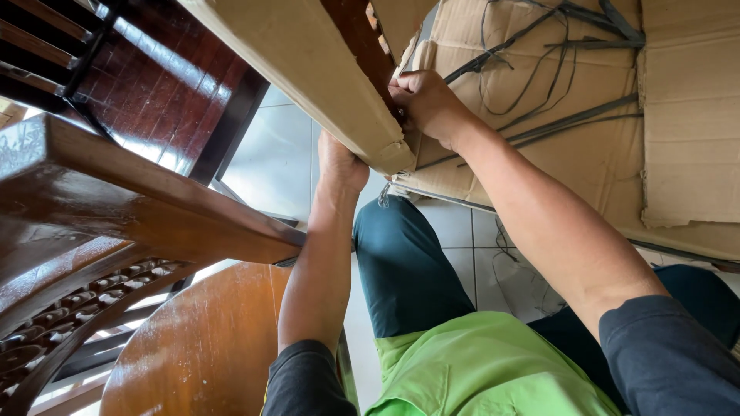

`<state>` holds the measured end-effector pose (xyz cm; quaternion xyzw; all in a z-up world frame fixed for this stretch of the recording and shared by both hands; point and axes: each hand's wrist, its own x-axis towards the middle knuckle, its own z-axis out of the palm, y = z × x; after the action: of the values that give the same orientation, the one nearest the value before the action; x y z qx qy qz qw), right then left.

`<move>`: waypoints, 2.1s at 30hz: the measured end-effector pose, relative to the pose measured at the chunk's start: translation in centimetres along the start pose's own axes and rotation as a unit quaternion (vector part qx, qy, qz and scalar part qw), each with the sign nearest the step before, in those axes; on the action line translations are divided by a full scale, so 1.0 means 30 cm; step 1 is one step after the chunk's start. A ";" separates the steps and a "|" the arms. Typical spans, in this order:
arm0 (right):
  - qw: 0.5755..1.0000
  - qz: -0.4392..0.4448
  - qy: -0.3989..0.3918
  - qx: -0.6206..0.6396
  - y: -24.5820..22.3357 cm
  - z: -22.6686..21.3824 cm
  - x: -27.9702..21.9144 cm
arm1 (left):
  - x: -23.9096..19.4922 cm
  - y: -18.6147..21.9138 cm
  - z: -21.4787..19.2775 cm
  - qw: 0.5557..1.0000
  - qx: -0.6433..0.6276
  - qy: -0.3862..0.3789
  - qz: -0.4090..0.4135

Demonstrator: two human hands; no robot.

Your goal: The person wraps cardboard around the curved backrest and legs of a wooden chair, securing the protective layers with tape.

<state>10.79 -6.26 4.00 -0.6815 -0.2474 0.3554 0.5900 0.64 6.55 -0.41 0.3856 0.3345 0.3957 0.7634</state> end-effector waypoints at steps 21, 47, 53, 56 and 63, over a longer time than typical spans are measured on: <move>0.931 -0.179 0.210 -0.239 0.006 0.224 -0.247 | -0.133 0.036 -0.018 0.991 0.039 -0.006 0.124; 0.878 -0.295 0.293 -0.238 0.070 0.224 -0.413 | -0.513 0.020 -0.031 0.993 -0.016 -0.110 -0.028; 0.903 -0.294 0.230 -0.213 0.201 0.217 -0.476 | -0.488 0.074 -0.045 0.984 0.008 -0.176 -0.022; 0.903 -0.314 0.254 -0.149 0.097 0.200 -0.505 | -0.473 0.052 -0.046 0.986 0.044 -0.157 0.043; 0.870 -0.411 0.201 -0.183 -0.035 0.087 -0.442 | -0.505 0.142 -0.014 0.925 0.252 -0.197 0.203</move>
<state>0.55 -14.47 7.44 -0.6707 -0.4418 -0.1157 0.5844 -8.18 -4.73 6.14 0.6953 0.1801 0.3610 0.5948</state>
